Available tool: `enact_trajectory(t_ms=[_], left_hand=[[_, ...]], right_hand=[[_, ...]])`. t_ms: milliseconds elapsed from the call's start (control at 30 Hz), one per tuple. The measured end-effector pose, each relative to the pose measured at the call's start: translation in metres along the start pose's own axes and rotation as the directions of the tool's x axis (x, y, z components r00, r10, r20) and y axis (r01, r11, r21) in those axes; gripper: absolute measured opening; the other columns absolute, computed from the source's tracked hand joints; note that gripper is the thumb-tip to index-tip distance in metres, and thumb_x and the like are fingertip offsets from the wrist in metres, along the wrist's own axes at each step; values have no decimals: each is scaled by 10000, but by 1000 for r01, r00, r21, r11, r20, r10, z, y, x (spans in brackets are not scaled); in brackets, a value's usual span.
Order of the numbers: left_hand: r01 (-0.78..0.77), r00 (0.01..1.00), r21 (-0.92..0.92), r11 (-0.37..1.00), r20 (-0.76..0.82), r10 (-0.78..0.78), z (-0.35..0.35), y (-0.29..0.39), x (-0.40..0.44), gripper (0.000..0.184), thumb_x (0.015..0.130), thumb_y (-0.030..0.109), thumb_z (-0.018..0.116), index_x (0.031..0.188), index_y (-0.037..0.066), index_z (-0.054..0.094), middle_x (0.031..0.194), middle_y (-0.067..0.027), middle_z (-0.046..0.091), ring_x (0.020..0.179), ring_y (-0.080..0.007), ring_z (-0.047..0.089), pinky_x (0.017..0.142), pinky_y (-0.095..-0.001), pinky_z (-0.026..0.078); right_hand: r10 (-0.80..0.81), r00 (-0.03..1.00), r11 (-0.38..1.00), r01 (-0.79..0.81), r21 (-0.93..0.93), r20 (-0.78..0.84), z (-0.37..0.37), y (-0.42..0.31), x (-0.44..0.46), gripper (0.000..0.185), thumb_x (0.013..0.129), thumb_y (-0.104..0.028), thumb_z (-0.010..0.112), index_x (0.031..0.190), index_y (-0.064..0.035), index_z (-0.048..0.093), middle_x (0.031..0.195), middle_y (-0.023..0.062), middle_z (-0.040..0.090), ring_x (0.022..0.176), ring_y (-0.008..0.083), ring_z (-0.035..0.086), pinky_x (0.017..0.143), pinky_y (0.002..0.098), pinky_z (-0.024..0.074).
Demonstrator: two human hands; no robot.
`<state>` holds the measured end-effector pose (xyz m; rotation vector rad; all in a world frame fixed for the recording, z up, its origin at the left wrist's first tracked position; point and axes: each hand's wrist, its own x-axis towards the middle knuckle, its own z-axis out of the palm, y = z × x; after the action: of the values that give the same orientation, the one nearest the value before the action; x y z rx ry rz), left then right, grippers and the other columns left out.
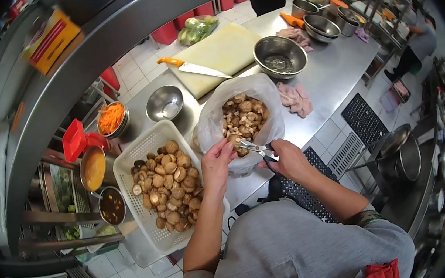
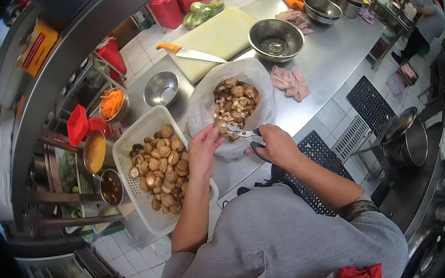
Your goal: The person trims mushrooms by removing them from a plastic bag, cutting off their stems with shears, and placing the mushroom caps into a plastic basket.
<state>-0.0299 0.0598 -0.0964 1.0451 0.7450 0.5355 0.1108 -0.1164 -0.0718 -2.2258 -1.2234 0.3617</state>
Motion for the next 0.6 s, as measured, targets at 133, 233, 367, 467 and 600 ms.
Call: enact_trajectory(t_ms=[133,233,367,467,600], left_hand=[[-50,998,74,996,-22,51,-3,5,-10,394,987,140,688,1301,-88,623,1093,-109,714,900,-137,685,832,-256,572],[-65,997,132,989,-38,70,-10,-4,-8,384,981,135,691,1288,-89,634,1090,-110,721,904,-136,688,829,-255,574],[-39,998,209,977,-30,47,-9,0,-5,408,976,120,692,1295,-117,604,1115,-136,711,925,-146,688,835,-265,583],[-25,999,229,973,-26,32,-9,-11,7,406,978,127,689,1295,-112,605,1120,-125,709,921,-143,685,814,-256,581],[32,999,142,989,-11,-31,-11,-9,10,378,998,132,657,1300,-89,608,1126,-106,706,952,-140,677,849,-266,569]], right_hand=[[-51,999,998,52,-48,8,6,-4,2,537,782,-454,837,916,10,602,881,207,639,876,424,636,755,497,498],[-42,998,995,46,-91,39,11,-4,5,528,784,-448,838,906,11,607,855,210,650,851,426,646,742,497,504],[-69,996,990,61,-123,-60,37,17,5,558,761,-481,856,786,16,604,640,187,589,606,383,611,613,488,485],[100,982,989,-116,88,163,28,9,2,494,804,-456,845,796,4,663,592,123,607,552,294,617,575,448,492],[163,784,274,-619,736,599,38,31,-4,502,877,-506,789,909,-18,678,688,-4,586,599,134,562,543,320,478]])
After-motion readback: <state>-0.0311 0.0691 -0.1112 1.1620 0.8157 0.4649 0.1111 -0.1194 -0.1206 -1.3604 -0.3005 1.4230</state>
